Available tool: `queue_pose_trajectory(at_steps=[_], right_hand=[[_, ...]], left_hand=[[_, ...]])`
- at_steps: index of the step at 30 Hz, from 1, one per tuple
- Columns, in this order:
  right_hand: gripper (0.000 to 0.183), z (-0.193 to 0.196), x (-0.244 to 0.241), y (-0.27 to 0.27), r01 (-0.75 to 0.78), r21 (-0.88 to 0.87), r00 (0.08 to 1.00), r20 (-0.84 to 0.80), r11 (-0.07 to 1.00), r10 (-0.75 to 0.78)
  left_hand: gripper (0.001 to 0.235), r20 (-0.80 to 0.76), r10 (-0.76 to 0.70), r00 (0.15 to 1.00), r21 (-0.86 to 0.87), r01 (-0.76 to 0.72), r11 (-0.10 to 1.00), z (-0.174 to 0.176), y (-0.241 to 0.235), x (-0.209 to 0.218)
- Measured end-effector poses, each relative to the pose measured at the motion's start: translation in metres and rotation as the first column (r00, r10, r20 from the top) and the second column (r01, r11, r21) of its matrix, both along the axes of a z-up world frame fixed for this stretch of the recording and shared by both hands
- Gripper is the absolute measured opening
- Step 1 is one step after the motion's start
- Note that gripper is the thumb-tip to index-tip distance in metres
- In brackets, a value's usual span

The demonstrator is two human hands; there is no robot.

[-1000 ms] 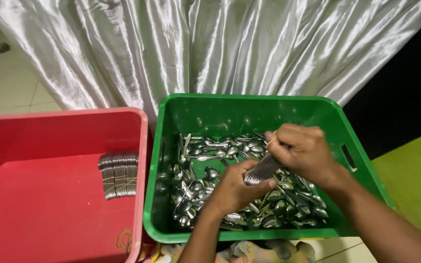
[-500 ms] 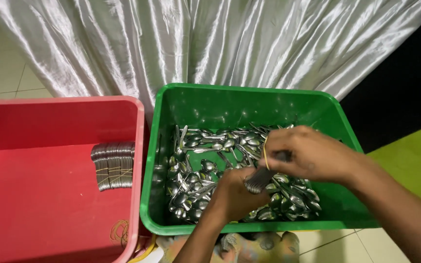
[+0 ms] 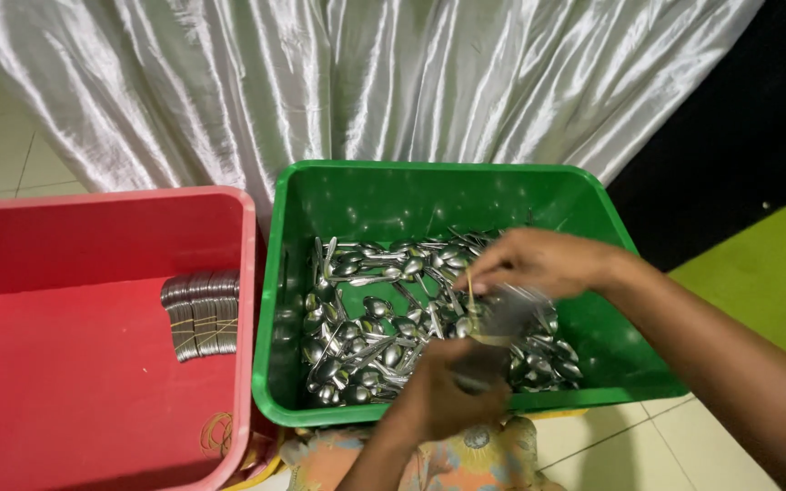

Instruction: The person gathers loose metal spoons from a green bin, aligns them into neat stacks, and secures each stack with a rubber band. The person then places the finished bundles into a red bin. The process repeats throughout the clip.

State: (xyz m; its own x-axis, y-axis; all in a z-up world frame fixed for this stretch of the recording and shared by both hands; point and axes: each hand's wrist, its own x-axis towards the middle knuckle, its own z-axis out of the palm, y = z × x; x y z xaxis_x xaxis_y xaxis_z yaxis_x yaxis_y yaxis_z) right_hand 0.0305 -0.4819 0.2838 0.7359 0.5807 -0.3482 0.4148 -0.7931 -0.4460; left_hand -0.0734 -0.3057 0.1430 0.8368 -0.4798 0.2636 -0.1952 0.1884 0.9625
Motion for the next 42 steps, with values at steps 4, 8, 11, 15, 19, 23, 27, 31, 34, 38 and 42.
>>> queue_pose_trajectory(at_steps=[4, 8, 11, 15, 19, 23, 27, 31, 34, 38, 42], right_hand=[[0.027, -0.021, -0.041, -0.034, -0.050, -0.029, 0.985, -0.165, 0.998, 0.044], [0.035, 0.019, -0.072, -0.049, -0.109, 0.581, 0.880, -0.321, 0.806, 0.350], [0.018, -0.021, -0.081, -0.056, 0.128, 0.978, 0.811, -0.197, 0.162, 0.550], [0.051, -0.041, -0.102, 0.039, 0.139, 0.970, 0.768, -0.234, -0.202, -0.597], [0.072, -0.066, -0.050, 0.033, 0.158, 0.987, 0.856, -0.132, 0.010, -0.501], [0.115, -0.014, -0.037, 0.032, 0.188, 0.693, 0.962, 0.014, 0.696, -0.274], [0.073, 0.018, -0.021, 0.048, 0.264, 0.280, 0.963, -0.132, 0.923, -0.236], [0.025, -0.015, 0.005, 0.007, 0.248, -0.159, 0.961, 0.163, 0.956, -0.222], [0.033, -0.013, -0.020, -0.011, 0.372, -0.289, 0.923, 0.220, 0.882, -0.317], [0.022, 0.017, -0.073, -0.012, 0.125, -0.336, 0.974, 0.219, 0.934, -0.051], [0.033, 0.026, -0.080, -0.030, -0.159, 0.641, 0.984, 0.043, 0.751, 0.172]], left_hand=[[0.035, -0.546, 0.010, 0.838, -0.402, -0.272, 0.874, -0.043, 0.020, 0.033], [0.021, -0.361, 0.109, 0.926, -0.480, -0.285, 0.830, -0.044, 0.038, 0.038], [0.022, -0.329, 0.041, 0.943, -0.541, -0.224, 0.810, -0.044, 0.028, 0.033], [0.027, -0.310, 0.062, 0.949, -0.587, -0.242, 0.773, -0.024, 0.012, 0.026], [0.021, -0.256, 0.270, 0.928, -0.253, -0.334, 0.908, -0.030, 0.026, 0.026], [0.015, -0.089, 0.260, 0.961, 0.120, -0.249, 0.961, 0.007, 0.036, 0.013], [0.037, 0.051, 0.123, 0.991, 0.496, -0.132, 0.858, 0.028, 0.033, -0.002], [0.035, -0.017, 0.103, 0.995, 0.381, -0.089, 0.920, 0.023, 0.037, -0.004], [0.020, 0.013, 0.258, 0.966, 0.300, -0.250, 0.921, 0.013, 0.048, 0.005], [0.013, -0.220, 0.136, 0.966, -0.057, -0.152, 0.987, -0.021, 0.052, 0.020], [0.028, -0.408, 0.025, 0.913, -0.240, -0.133, 0.962, -0.030, 0.051, 0.021]])
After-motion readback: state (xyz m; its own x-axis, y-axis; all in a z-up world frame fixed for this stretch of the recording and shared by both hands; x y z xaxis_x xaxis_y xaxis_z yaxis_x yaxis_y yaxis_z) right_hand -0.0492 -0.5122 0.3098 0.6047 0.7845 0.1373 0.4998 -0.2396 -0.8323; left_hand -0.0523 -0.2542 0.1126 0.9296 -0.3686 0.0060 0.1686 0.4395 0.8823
